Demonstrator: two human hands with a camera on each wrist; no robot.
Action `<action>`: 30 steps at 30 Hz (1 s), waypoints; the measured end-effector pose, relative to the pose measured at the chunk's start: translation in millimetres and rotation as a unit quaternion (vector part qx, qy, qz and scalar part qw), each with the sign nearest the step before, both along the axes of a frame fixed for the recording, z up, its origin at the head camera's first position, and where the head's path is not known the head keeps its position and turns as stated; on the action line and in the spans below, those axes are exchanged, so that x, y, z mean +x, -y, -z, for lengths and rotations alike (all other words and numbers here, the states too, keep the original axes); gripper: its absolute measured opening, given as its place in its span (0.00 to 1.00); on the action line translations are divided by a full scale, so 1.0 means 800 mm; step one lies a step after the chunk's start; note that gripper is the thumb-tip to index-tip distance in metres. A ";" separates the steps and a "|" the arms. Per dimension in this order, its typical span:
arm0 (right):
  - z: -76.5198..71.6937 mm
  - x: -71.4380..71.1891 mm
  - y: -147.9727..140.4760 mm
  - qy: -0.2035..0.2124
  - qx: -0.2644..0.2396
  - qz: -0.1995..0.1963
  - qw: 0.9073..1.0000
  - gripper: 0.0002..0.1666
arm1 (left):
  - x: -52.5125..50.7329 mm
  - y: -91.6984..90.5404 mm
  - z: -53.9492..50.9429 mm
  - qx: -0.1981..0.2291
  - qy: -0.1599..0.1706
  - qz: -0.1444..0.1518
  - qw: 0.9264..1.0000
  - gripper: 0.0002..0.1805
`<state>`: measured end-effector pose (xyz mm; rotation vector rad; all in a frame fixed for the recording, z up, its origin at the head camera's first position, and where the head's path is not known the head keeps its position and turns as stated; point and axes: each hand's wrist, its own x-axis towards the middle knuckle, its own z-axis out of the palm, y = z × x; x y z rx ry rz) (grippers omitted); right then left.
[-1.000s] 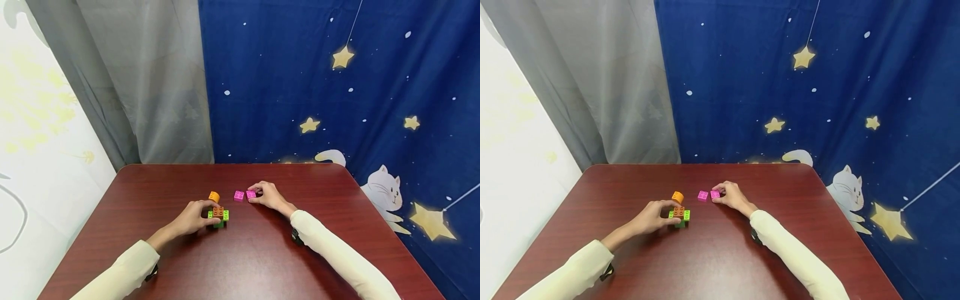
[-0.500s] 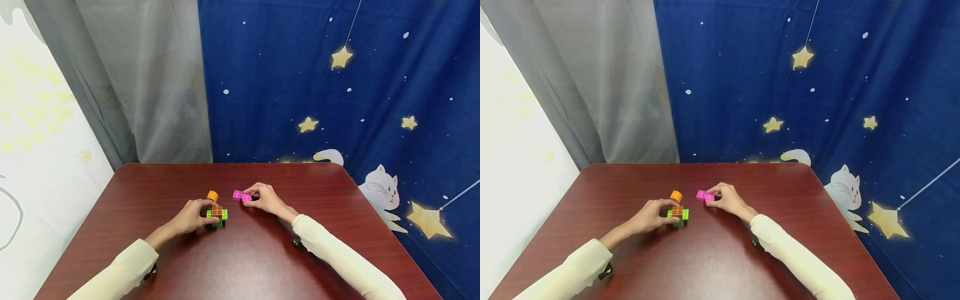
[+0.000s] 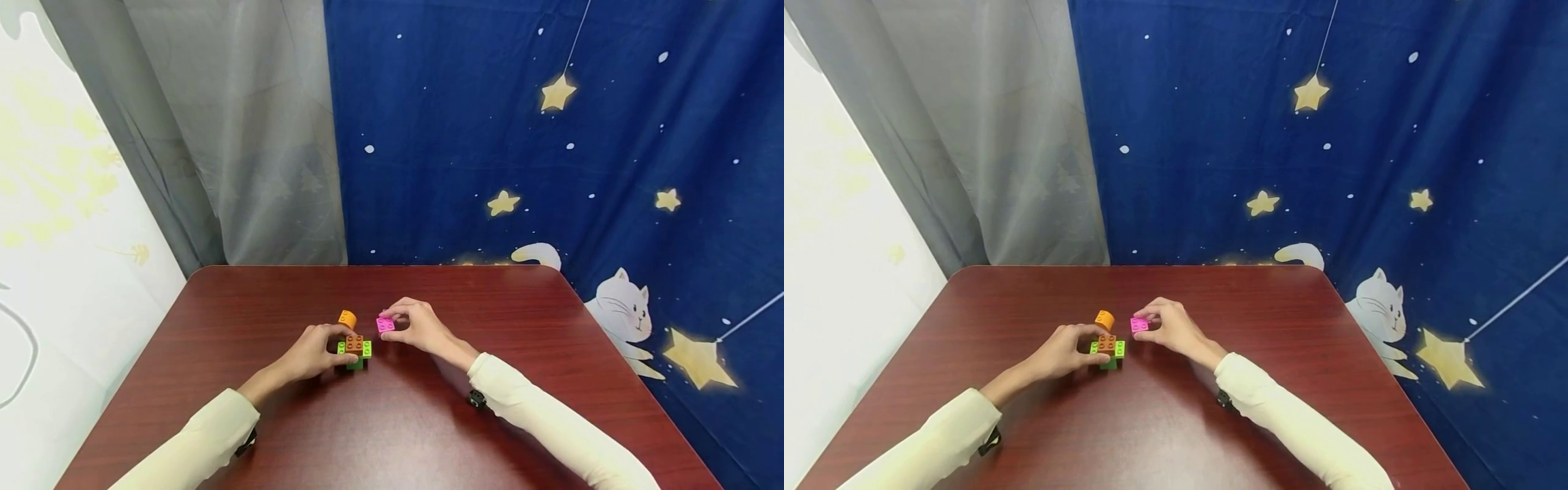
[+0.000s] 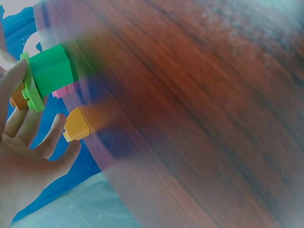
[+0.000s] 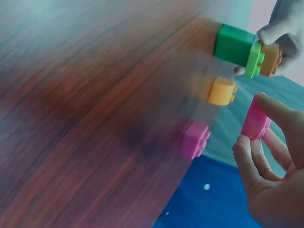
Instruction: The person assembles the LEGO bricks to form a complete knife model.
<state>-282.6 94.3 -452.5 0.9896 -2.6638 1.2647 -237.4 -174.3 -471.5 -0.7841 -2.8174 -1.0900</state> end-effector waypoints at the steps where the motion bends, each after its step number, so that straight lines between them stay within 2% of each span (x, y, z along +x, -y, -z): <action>1: -0.001 0.002 0.002 -0.003 0.000 -0.004 1.000 0.23 | 0.000 0.000 0.000 0.000 -0.001 0.000 1.000 0.20; 9: -0.014 0.012 0.020 -0.028 0.020 -0.026 0.999 0.23 | 0.000 0.000 0.000 0.004 0.008 -0.002 1.000 0.21; 17: -0.021 0.020 0.037 -0.065 0.050 -0.039 0.996 0.21 | -0.002 0.001 0.002 0.006 -0.005 0.002 1.000 0.21; 24: -0.017 0.023 0.046 -0.031 0.029 -0.061 0.997 0.21 | -0.003 0.000 0.000 0.011 -0.002 0.011 1.000 0.18; 30: -0.013 0.026 0.054 -0.035 0.028 -0.063 0.997 0.21 | -0.002 0.003 -0.001 -0.005 -0.010 0.007 1.000 0.20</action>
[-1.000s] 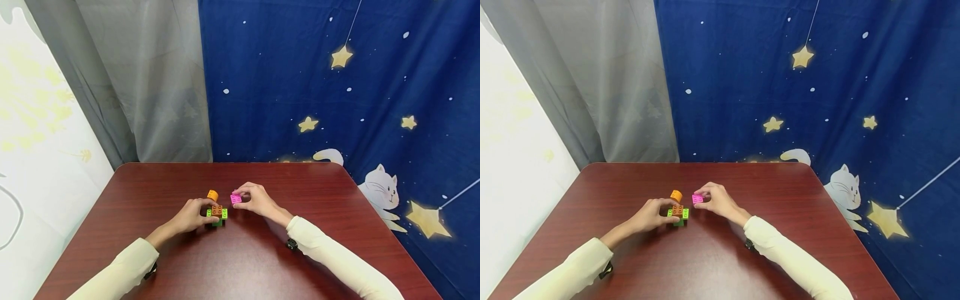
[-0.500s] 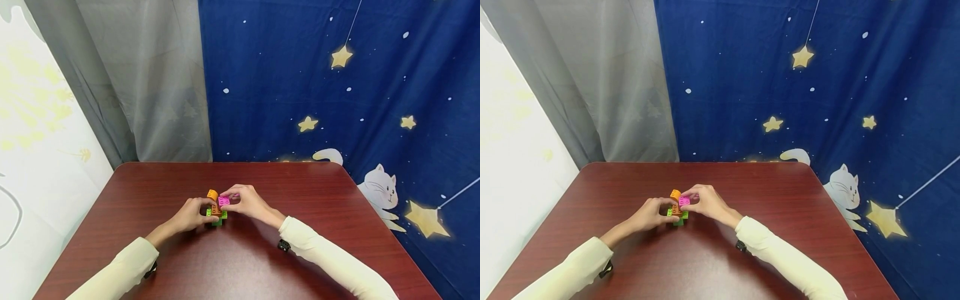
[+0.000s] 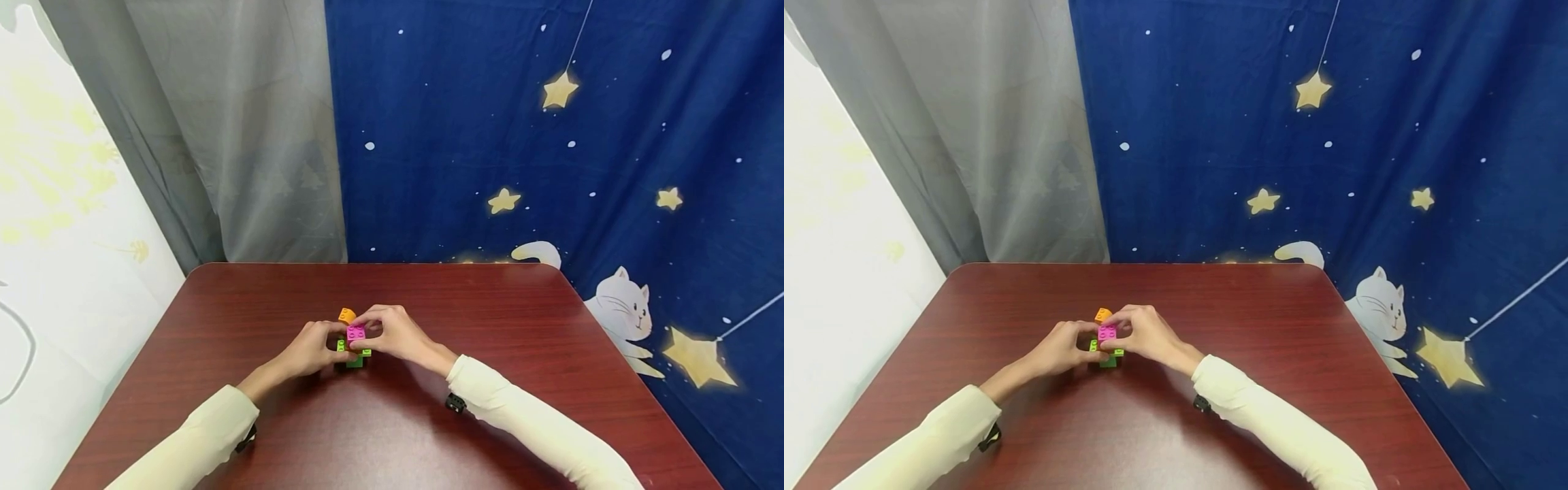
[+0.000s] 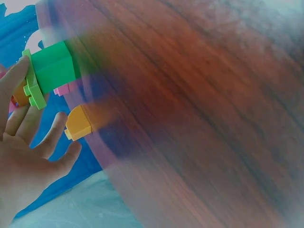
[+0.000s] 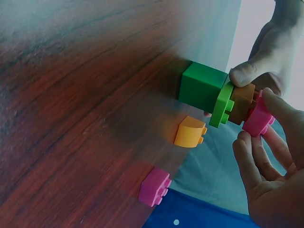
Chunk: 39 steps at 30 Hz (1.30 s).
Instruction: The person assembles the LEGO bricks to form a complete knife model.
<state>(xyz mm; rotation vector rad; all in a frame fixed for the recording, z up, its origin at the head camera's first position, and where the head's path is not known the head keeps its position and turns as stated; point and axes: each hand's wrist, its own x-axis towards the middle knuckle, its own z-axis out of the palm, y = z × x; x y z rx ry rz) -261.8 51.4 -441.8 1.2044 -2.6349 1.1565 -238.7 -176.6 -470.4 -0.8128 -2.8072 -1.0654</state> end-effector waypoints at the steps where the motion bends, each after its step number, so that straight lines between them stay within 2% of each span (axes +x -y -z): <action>1: 0.000 0.001 0.002 -0.002 0.002 0.000 1.000 0.22 | 0.001 0.001 0.000 -0.003 0.000 -0.001 1.000 0.20; 7: 0.001 0.005 0.011 -0.008 0.010 0.008 1.000 0.22 | 0.004 0.009 -0.002 0.001 0.012 0.002 1.000 0.20; 15: 0.005 0.011 0.020 -0.026 0.031 0.039 0.998 0.23 | 0.009 0.019 -0.004 -0.007 -0.001 -0.004 1.000 0.19; 21: 0.007 0.012 0.027 -0.019 0.018 0.027 0.999 0.24 | 0.011 0.023 -0.003 -0.005 0.003 -0.003 1.000 0.21; 28: 0.006 0.008 0.029 -0.031 0.016 0.017 0.999 0.24 | 0.012 0.027 -0.005 -0.001 0.000 0.004 1.000 0.20; 39: 0.022 0.007 0.029 -0.011 -0.022 0.015 1.000 0.25 | 0.010 0.027 -0.004 0.004 0.001 0.013 1.000 0.18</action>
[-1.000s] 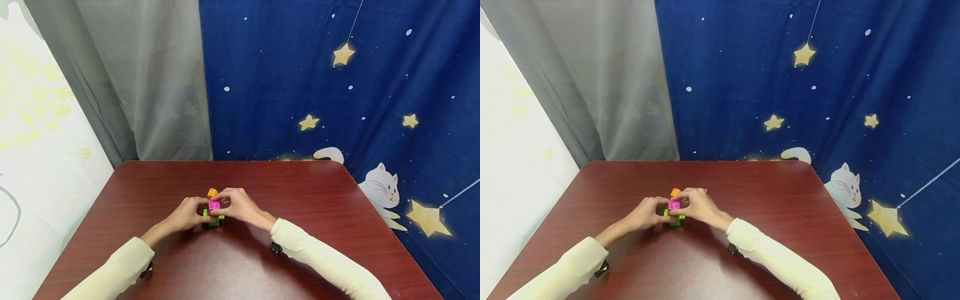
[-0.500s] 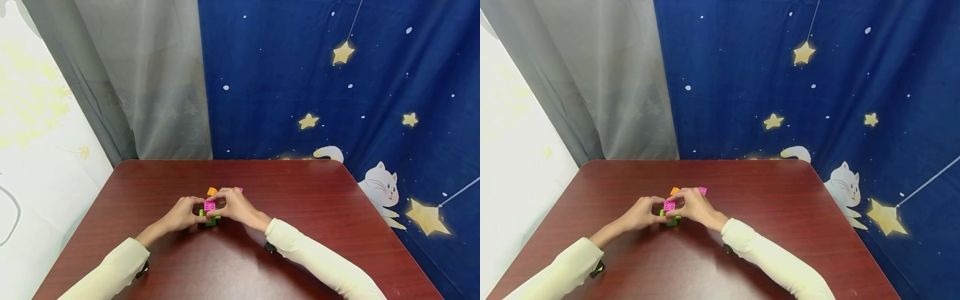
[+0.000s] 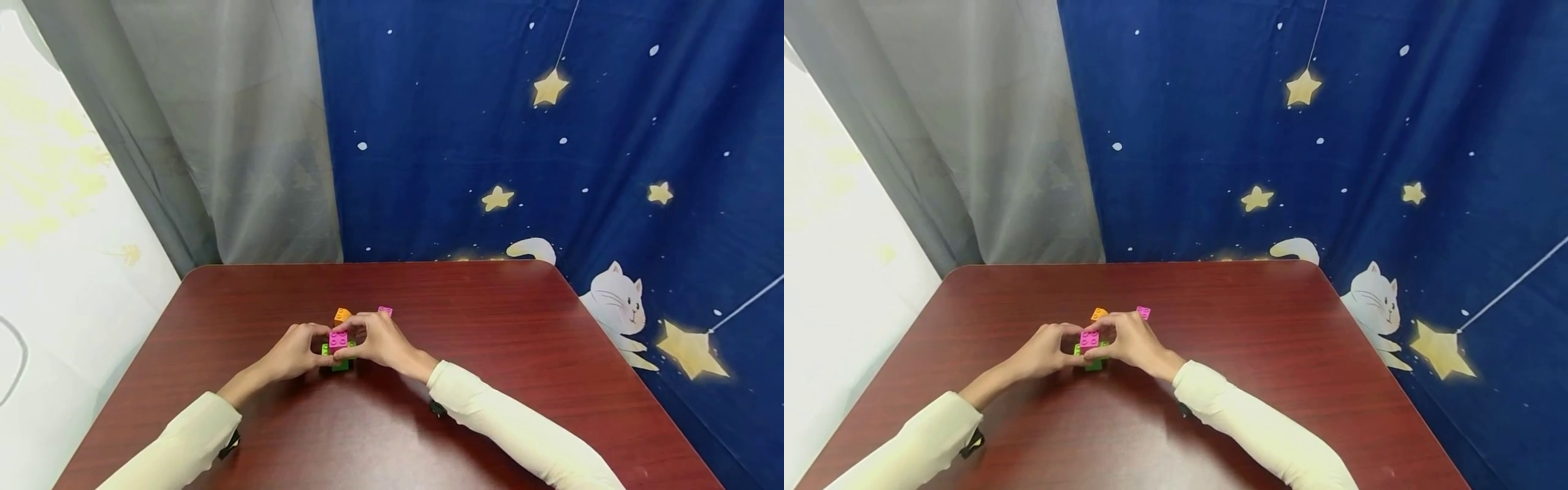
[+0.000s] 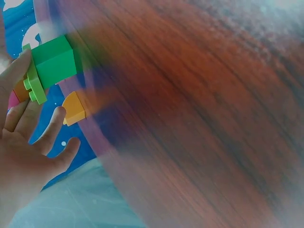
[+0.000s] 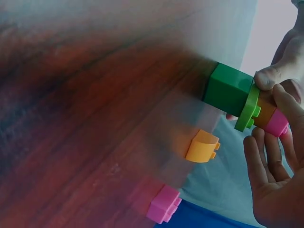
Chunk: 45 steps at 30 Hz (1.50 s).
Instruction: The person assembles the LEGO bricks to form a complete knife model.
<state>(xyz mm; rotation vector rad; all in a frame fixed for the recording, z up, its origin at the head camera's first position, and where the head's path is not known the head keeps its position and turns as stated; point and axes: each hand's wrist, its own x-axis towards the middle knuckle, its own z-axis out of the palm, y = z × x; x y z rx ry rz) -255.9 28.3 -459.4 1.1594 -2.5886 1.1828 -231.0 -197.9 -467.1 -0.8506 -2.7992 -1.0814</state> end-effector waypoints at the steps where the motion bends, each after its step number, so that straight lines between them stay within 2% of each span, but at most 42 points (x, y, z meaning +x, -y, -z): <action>1: 0.001 -0.001 0.000 0.000 -0.002 -0.004 1.000 0.25 | 0.000 0.000 0.000 -0.002 -0.001 -0.003 1.000 0.18; 5: 0.004 -0.002 -0.001 -0.012 0.003 -0.014 1.000 0.25 | 0.000 -0.001 0.001 -0.005 -0.012 -0.009 1.000 0.18; 12: 0.004 -0.003 -0.010 -0.068 0.009 -0.047 0.996 0.25 | -0.001 -0.004 0.003 -0.010 -0.030 -0.024 0.999 0.18; 16: 0.008 -0.004 -0.016 -0.065 0.011 -0.061 0.996 0.25 | 0.002 -0.004 0.002 -0.016 -0.021 -0.027 0.999 0.18; 20: 0.008 -0.010 -0.029 -0.039 0.010 -0.057 0.998 0.26 | 0.001 -0.005 0.004 -0.010 -0.015 -0.027 0.999 0.21; 25: 0.006 -0.025 -0.050 -0.027 0.009 -0.029 0.999 0.25 | 0.000 -0.004 0.005 -0.010 -0.005 -0.042 0.999 0.24; 33: 0.009 -0.061 -0.079 -0.005 -0.019 0.047 0.999 0.24 | 0.001 -0.002 0.002 -0.013 0.018 -0.049 0.999 0.26; 39: 0.020 -0.077 -0.089 0.013 0.026 0.093 0.995 0.29 | 0.001 -0.003 0.001 -0.014 0.022 -0.048 0.999 0.27; 45: 0.031 -0.085 -0.087 0.051 0.038 0.103 0.993 0.31 | 0.001 -0.003 0.002 -0.016 0.020 -0.049 0.998 0.27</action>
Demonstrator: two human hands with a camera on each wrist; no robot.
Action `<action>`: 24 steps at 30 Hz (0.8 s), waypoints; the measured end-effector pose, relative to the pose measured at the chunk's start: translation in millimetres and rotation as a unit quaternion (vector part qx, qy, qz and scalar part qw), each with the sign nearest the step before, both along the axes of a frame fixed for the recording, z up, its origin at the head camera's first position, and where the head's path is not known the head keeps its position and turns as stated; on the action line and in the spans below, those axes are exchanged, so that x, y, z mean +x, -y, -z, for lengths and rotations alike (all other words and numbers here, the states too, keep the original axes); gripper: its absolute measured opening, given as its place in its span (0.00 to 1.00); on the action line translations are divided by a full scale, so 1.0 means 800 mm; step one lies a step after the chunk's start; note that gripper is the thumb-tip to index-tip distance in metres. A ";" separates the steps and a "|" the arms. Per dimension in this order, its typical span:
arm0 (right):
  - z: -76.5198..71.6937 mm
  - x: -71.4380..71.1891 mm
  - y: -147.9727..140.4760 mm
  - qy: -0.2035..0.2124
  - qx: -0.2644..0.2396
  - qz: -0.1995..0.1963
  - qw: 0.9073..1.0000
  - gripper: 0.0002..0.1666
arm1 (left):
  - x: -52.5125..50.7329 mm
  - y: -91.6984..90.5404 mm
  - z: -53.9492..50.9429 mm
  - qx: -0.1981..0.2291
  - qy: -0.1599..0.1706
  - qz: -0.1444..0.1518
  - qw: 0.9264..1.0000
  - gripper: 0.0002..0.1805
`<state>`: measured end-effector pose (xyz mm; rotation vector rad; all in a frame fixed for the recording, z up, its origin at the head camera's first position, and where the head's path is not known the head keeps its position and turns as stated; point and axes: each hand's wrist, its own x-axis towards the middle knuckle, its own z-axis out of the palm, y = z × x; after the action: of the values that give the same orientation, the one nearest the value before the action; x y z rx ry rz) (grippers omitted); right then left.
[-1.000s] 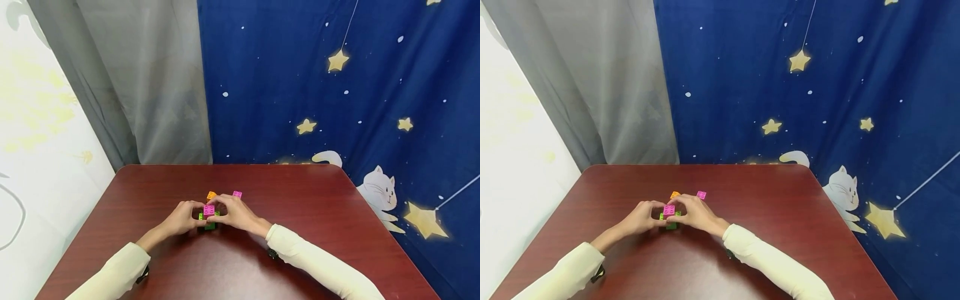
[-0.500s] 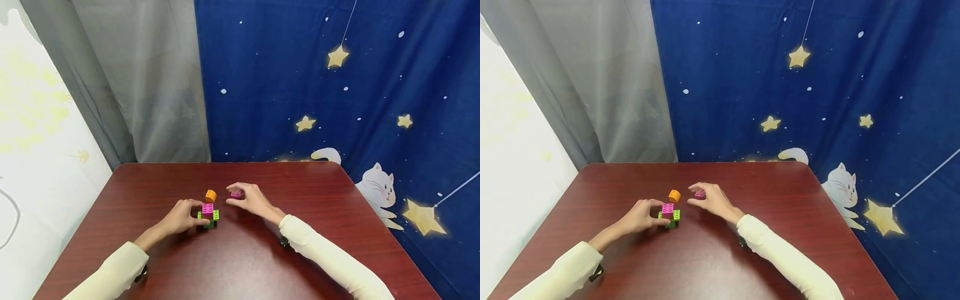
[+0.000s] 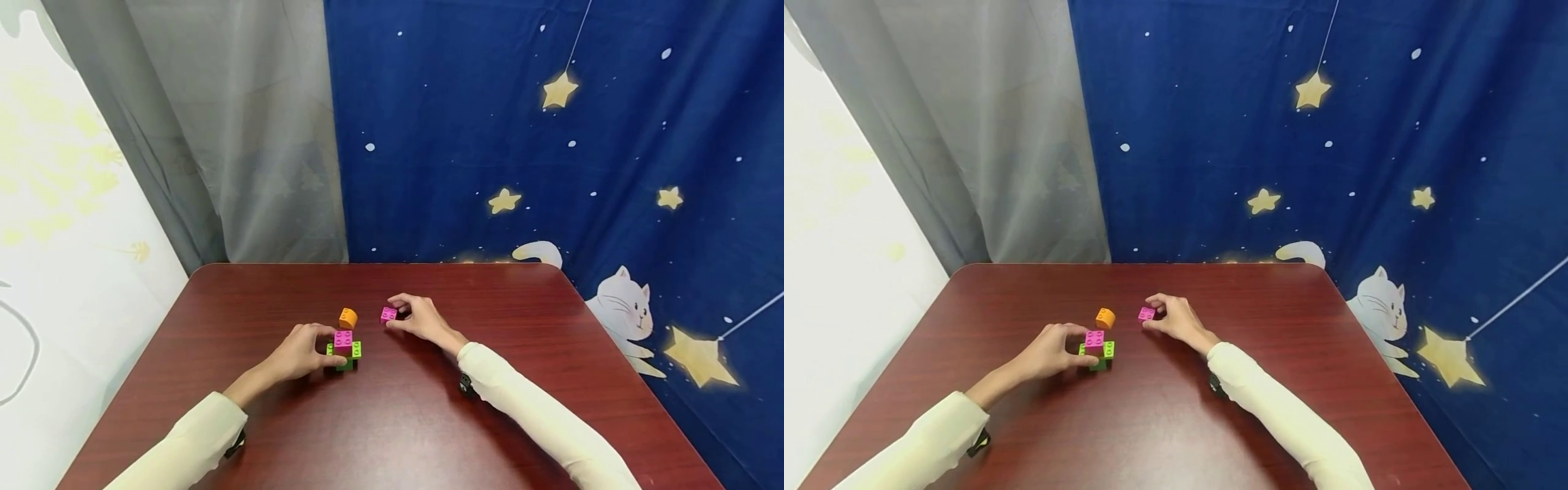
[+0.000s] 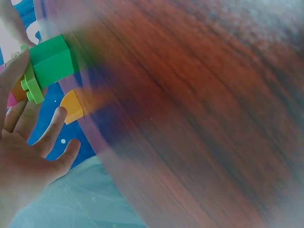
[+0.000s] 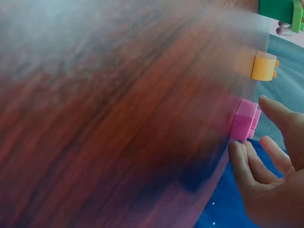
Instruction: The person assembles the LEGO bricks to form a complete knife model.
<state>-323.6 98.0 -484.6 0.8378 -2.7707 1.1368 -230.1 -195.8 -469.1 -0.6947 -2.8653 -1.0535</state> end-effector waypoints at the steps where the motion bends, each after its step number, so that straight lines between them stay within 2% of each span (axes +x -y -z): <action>1: 0.001 -0.001 0.001 0.003 -0.001 0.000 1.000 0.32 | 0.000 0.000 0.000 0.000 -0.002 0.000 1.000 0.27; 9: 0.008 -0.007 0.010 0.014 0.017 0.003 1.000 0.26 | 0.002 -0.002 0.004 0.009 -0.003 0.000 1.000 0.26; 15: 0.009 -0.005 0.015 0.020 0.037 0.011 0.999 0.21 | 0.002 -0.003 0.006 0.008 -0.005 -0.003 1.000 0.28; 24: 0.002 0.001 0.017 0.016 0.042 0.005 0.999 0.21 | 0.002 -0.002 -0.001 0.005 0.001 -0.007 1.000 0.27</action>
<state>-322.7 84.7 -486.5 0.8199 -2.8645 1.0476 -228.4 -194.5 -468.5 -0.6720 -2.8610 -1.0666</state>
